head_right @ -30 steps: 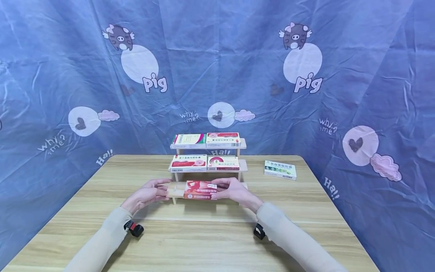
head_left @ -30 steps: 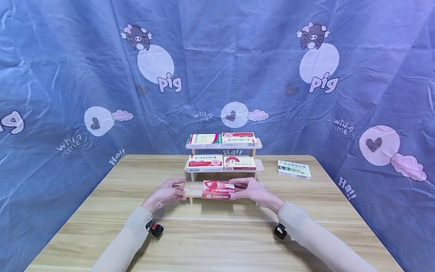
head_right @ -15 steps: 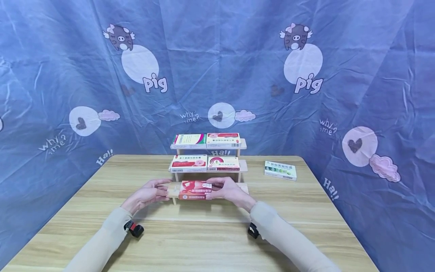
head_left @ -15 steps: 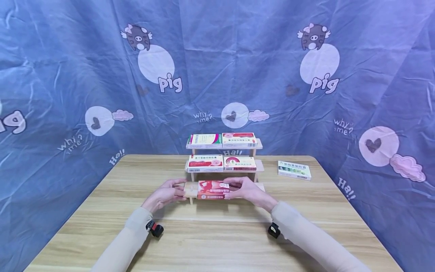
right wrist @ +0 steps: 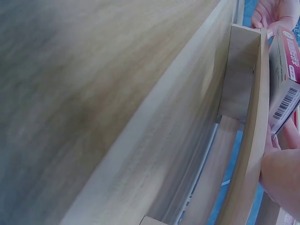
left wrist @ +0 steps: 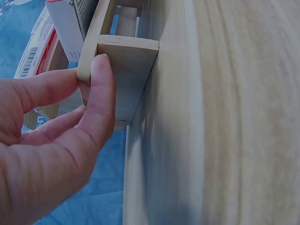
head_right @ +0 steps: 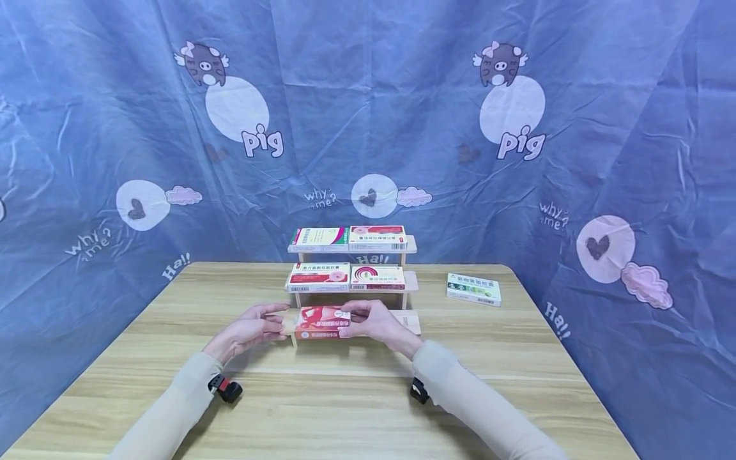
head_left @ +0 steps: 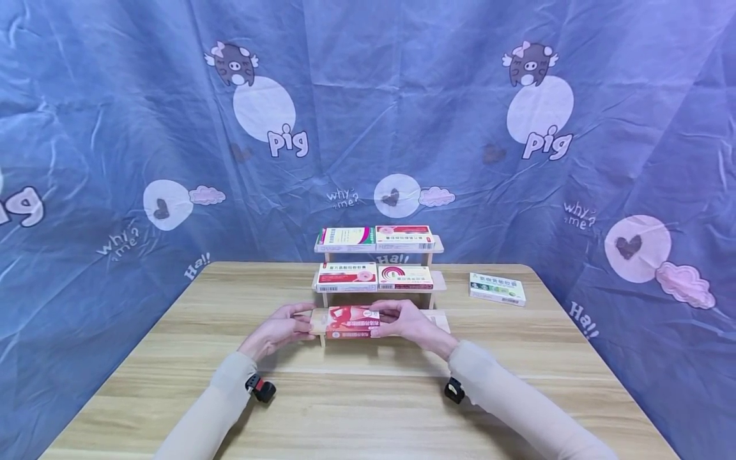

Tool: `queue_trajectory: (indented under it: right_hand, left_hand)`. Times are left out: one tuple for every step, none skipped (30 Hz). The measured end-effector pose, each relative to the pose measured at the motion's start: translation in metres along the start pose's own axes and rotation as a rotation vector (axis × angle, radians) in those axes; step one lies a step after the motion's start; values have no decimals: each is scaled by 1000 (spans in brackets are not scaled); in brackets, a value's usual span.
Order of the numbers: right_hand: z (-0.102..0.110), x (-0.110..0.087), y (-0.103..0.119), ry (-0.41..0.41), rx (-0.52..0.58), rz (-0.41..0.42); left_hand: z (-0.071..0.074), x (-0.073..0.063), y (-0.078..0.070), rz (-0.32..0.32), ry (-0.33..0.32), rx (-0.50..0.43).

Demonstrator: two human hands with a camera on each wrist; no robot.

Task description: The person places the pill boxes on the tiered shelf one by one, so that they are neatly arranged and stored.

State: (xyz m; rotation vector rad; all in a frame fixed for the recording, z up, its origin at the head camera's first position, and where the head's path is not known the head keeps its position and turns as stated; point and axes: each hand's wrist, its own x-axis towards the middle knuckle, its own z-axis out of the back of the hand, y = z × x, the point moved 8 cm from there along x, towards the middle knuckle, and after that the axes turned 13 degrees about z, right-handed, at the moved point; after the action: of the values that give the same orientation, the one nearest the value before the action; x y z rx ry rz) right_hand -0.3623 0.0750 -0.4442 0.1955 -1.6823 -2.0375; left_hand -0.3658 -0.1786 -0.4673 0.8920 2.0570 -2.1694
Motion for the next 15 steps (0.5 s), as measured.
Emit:
queue_trajectory:
  right_hand:
    - [-1,0,0,3,0,4]
    - [-1,1,-1,3,4,1]
    - [-2,2,-1,3,2,5]
    - [-2,2,-1,1,1,4]
    - [-2,3,-1,-2,-1,4]
    - [-2,4,-1,-6,-1,3]
    - [-2,4,-1,-9,-9,4]
    - [-2,5,-1,-13,-16,2]
    - [-2,6,-1,-17,-24,5]
    - [-3,6,-1,-18,-33,2]
    - [-3,7,-1,-18,-41,6]
    - [-4,7,-1,-15,-48,9]
    - [-4,8,-1,-13,-57,15]
    - [-5,9,-1,-13,-58,14]
    - [-5,9,-1,-13,-61,13]
  left_hand:
    - [0,0,1,1,4,-5]
    - [1,0,2,3,7,-12]
    - [1,1,2,4,11,-20]
    - [1,1,3,6,15,-29]
    - [1,2,3,1,23,-29]
    - [1,2,2,-7,30,-27]
    - [2,3,2,-11,31,-25]
    - [2,3,2,-15,33,-23]
    - [2,4,2,-20,35,-18]
    - [2,4,1,-23,36,-13]
    - [2,4,1,-25,32,-8]
    - [2,5,1,-23,27,-5]
    - [2,5,1,-19,21,-5]
    - [2,5,1,-18,19,-2]
    - [2,5,1,-17,17,-2]
